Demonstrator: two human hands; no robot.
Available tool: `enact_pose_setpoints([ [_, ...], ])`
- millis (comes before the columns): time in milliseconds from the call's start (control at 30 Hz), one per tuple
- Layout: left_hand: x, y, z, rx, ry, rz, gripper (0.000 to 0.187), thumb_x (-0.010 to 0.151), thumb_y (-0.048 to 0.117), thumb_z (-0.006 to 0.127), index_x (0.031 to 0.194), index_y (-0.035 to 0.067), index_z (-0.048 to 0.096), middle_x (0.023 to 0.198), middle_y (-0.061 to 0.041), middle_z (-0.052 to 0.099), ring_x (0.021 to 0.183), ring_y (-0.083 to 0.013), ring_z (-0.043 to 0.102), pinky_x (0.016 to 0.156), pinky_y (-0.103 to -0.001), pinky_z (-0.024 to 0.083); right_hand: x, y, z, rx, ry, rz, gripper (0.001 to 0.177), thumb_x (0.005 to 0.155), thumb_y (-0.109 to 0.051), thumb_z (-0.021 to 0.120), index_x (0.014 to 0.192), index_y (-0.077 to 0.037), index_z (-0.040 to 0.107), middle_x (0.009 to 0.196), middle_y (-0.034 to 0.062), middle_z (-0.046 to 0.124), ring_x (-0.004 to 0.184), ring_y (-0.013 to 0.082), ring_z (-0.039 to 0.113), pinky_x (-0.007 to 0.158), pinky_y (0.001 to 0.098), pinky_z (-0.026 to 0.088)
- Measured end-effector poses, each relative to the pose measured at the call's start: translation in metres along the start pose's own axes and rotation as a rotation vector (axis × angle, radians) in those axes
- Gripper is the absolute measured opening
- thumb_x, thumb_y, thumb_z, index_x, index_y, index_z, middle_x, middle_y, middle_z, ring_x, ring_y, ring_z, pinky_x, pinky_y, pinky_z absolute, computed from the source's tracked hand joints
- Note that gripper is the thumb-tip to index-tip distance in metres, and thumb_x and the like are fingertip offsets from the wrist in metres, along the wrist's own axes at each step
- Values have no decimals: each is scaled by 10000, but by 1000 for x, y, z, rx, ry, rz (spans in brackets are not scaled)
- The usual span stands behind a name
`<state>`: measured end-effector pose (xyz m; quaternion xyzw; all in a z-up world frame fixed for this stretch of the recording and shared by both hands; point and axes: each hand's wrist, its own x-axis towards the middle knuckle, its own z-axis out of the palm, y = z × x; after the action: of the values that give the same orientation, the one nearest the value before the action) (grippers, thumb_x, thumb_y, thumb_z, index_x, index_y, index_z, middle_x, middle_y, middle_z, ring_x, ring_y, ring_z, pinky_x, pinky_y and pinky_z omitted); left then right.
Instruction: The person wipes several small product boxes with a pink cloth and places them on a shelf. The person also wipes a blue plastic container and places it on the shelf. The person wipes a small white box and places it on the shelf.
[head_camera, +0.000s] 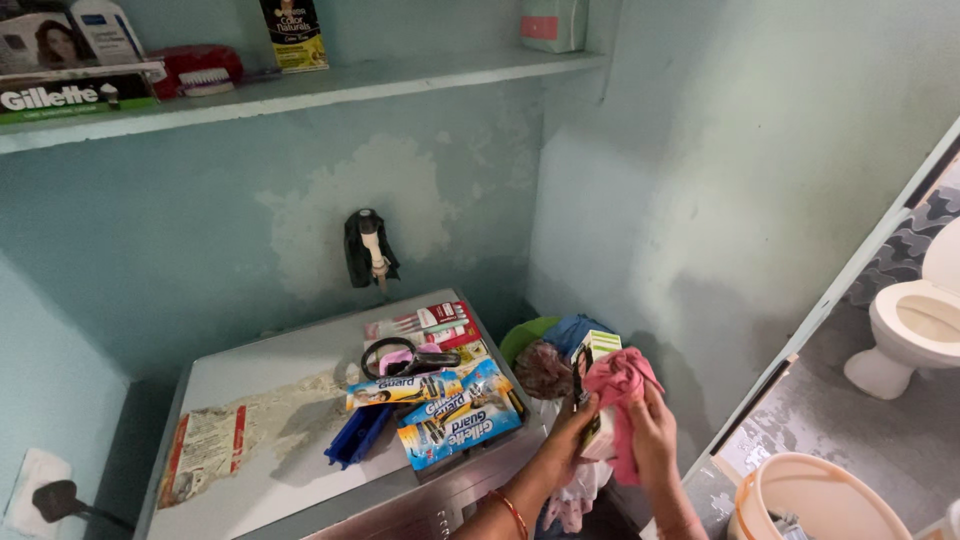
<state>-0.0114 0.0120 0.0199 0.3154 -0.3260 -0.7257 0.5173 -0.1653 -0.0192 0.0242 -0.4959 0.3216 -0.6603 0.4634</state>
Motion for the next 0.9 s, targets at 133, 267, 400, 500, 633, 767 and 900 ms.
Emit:
enact_pose_setpoints([
  [133,23,-11,-20,-96,-137,-88,672,959,675,651,1439,220,536,1188,-52,597,1039,-259,576,859,-481,537,9,-1,-2,201,-76,168,380,1030,-151,508,1361,12,597,1203,65,695,1034,138,642,886,281,520],
  [267,34,-21,-34,-186,-206,-158,722,877,726,558,1420,250,567,1295,8,680,1153,-173,672,924,-437,579,11,17,3,-127,-79,37,331,1040,-105,562,1331,36,634,1139,73,696,991,114,613,864,258,513],
  [400,28,-24,-36,-244,-315,-139,709,942,645,613,1471,178,552,1353,-25,663,1234,-186,642,1036,-397,549,32,29,-10,-373,45,-38,384,1011,-80,547,1387,-16,594,1157,67,704,995,103,608,863,246,505],
  [500,23,-20,-29,-239,-302,-106,724,929,620,654,1473,153,556,1325,-22,662,1226,-180,628,1043,-374,533,37,37,-20,-333,60,-68,382,1033,-83,528,1408,-27,572,1185,59,693,1023,116,603,888,250,494],
  [633,27,-10,-15,-301,-84,-2,714,839,595,712,1393,165,581,1216,-36,692,1138,-213,662,984,-406,556,12,52,-16,-290,17,21,361,1020,-70,528,1371,-20,595,1223,85,690,1092,147,639,951,268,504],
  [767,33,-6,-9,-466,-164,225,785,894,593,737,1440,71,523,1261,-85,636,1168,-240,630,1002,-407,539,-27,46,3,96,41,53,380,1047,-107,494,1416,-32,547,1333,98,624,1187,166,589,1012,297,460],
  [900,34,-15,-1,-256,26,462,847,835,545,747,1482,176,343,1274,-40,557,1179,-199,584,999,-391,533,-47,6,43,603,229,269,409,1074,-302,393,1437,-145,497,1348,118,609,1190,248,605,967,386,475],
])
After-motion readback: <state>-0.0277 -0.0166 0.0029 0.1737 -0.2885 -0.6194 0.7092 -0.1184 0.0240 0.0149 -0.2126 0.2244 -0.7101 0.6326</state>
